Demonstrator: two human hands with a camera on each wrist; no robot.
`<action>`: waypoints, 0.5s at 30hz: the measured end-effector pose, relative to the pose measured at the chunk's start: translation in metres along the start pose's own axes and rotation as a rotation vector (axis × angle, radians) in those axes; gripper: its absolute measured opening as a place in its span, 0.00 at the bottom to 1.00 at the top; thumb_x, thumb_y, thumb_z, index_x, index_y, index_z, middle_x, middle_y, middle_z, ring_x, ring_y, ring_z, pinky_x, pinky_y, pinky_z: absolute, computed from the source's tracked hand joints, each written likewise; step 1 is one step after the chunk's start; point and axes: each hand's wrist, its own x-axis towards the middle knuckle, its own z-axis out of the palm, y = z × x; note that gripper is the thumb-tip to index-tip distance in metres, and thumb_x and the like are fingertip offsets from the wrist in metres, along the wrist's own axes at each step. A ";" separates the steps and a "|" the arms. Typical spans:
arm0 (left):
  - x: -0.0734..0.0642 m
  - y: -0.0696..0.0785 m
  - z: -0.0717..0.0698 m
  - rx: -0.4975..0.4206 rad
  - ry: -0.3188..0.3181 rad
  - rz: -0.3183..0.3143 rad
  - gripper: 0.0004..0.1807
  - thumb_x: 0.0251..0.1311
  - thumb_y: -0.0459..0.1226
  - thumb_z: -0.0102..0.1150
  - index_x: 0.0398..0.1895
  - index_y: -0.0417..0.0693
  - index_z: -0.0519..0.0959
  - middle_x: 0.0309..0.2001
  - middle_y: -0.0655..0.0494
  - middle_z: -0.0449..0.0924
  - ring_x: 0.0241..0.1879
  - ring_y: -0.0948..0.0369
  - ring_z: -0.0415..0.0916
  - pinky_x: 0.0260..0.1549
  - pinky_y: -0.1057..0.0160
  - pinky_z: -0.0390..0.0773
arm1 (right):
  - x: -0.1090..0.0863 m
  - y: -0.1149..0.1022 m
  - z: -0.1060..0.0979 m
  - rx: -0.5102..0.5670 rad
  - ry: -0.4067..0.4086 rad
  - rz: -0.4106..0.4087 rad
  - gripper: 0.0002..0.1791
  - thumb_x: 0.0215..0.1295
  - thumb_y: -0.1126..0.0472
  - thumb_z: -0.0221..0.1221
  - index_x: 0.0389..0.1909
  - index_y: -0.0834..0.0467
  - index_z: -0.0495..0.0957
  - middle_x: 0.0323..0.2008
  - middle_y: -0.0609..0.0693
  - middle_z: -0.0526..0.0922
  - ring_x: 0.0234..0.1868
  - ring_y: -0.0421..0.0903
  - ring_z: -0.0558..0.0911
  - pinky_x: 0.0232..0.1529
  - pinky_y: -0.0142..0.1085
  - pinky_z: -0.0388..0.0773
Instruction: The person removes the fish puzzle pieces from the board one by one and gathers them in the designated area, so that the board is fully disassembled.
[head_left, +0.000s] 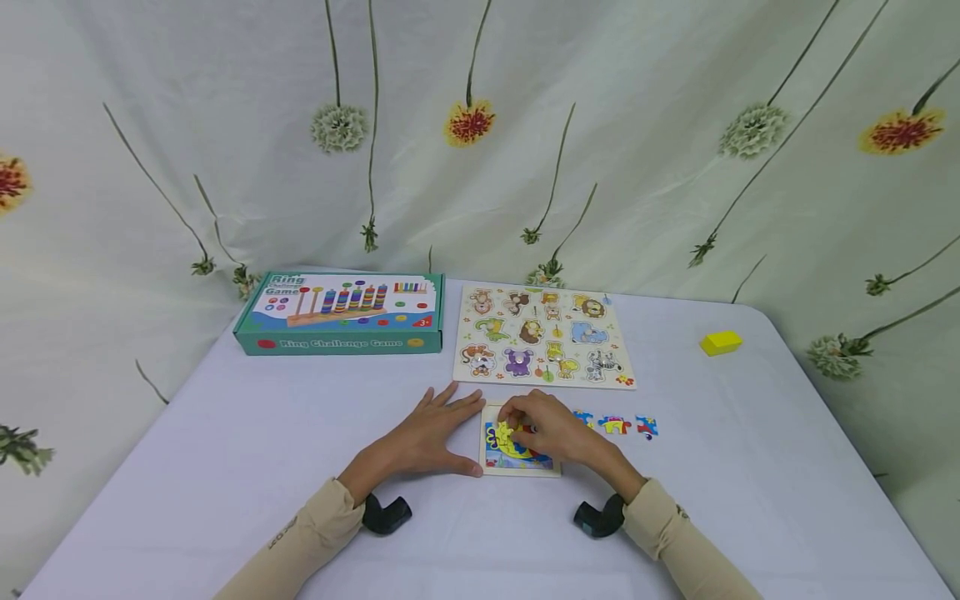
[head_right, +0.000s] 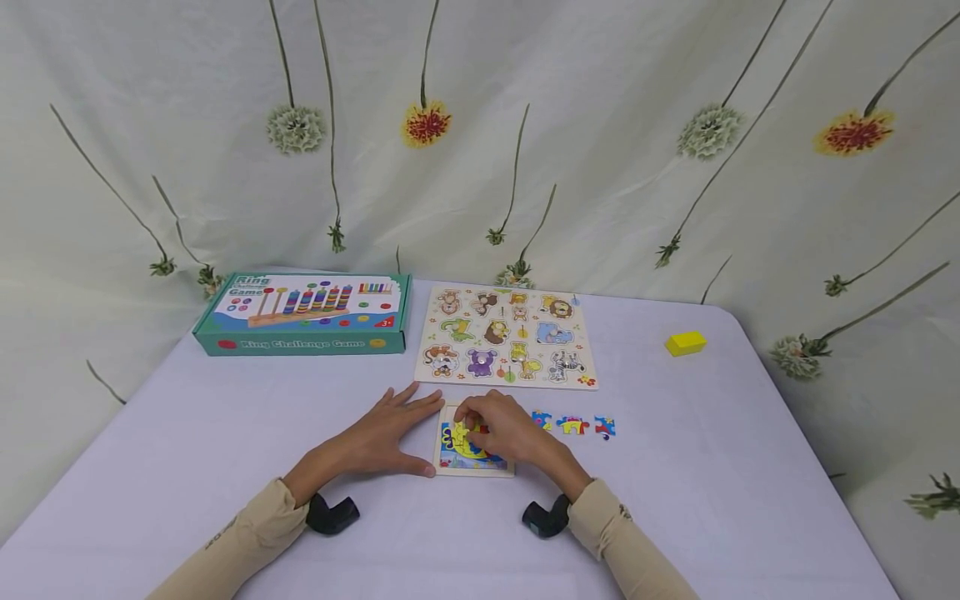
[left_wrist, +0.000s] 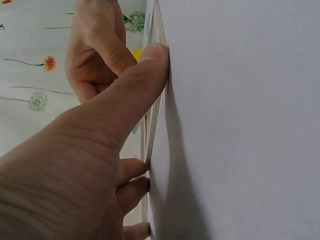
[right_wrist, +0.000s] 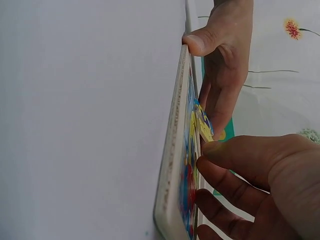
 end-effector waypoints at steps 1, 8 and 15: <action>0.000 0.000 0.000 0.000 0.000 0.001 0.55 0.40 0.62 0.70 0.73 0.55 0.60 0.74 0.60 0.54 0.76 0.51 0.35 0.72 0.44 0.33 | 0.000 0.000 0.000 0.001 0.000 0.000 0.11 0.61 0.65 0.62 0.44 0.56 0.79 0.32 0.40 0.80 0.38 0.40 0.71 0.40 0.33 0.70; 0.000 -0.001 0.000 0.000 0.002 0.009 0.55 0.40 0.63 0.70 0.73 0.55 0.60 0.74 0.60 0.54 0.76 0.50 0.35 0.71 0.43 0.33 | 0.000 0.000 0.000 0.001 0.003 0.005 0.11 0.61 0.65 0.62 0.45 0.56 0.79 0.32 0.39 0.79 0.38 0.39 0.71 0.40 0.33 0.70; 0.000 -0.001 0.000 0.000 -0.002 0.007 0.55 0.40 0.63 0.70 0.73 0.55 0.60 0.74 0.60 0.54 0.76 0.50 0.35 0.71 0.43 0.33 | 0.000 0.001 0.000 0.010 0.005 0.012 0.11 0.62 0.64 0.61 0.46 0.56 0.80 0.32 0.40 0.80 0.37 0.39 0.71 0.39 0.32 0.69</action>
